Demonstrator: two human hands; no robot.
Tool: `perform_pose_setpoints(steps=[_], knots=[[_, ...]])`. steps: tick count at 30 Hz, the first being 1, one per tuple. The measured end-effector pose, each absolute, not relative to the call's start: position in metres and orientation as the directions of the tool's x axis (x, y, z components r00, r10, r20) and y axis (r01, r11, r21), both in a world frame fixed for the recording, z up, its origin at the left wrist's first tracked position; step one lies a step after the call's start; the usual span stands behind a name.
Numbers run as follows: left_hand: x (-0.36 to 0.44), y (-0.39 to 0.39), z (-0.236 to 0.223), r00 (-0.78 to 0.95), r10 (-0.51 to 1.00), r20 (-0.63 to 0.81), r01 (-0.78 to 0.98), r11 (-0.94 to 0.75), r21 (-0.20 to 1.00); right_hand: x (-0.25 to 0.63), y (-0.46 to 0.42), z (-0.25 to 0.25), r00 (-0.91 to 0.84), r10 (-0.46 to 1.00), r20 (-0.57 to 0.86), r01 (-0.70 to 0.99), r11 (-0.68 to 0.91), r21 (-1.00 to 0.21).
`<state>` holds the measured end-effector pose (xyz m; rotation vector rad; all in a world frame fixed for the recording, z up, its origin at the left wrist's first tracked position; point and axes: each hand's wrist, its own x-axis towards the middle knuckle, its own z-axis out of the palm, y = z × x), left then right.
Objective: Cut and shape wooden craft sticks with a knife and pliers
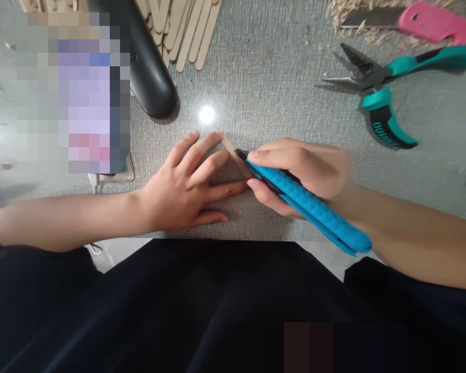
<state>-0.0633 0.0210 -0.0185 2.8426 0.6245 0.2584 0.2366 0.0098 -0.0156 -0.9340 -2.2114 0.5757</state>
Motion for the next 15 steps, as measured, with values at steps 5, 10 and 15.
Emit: perform_pose_setpoints(steps=[5,10,15], knots=[[-0.0634,0.0193,-0.0212,0.886,0.453,0.100,0.411,-0.867,0.282,0.2371,0.0095,-0.0157,-0.527,0.745,0.409,0.465,0.656,-0.595],[-0.0629,0.0177,-0.0189,0.871,0.487,0.071,0.440,-0.835,0.332,0.2378,0.0114,-0.0156,-0.564,0.713,0.418,0.449,0.689,-0.569],[-0.0596,0.0141,-0.0139,0.854,0.520,0.023,0.480,-0.805,0.348,0.2352,0.0112,-0.0169,-0.525,0.728,0.440,0.426,0.673,-0.605]])
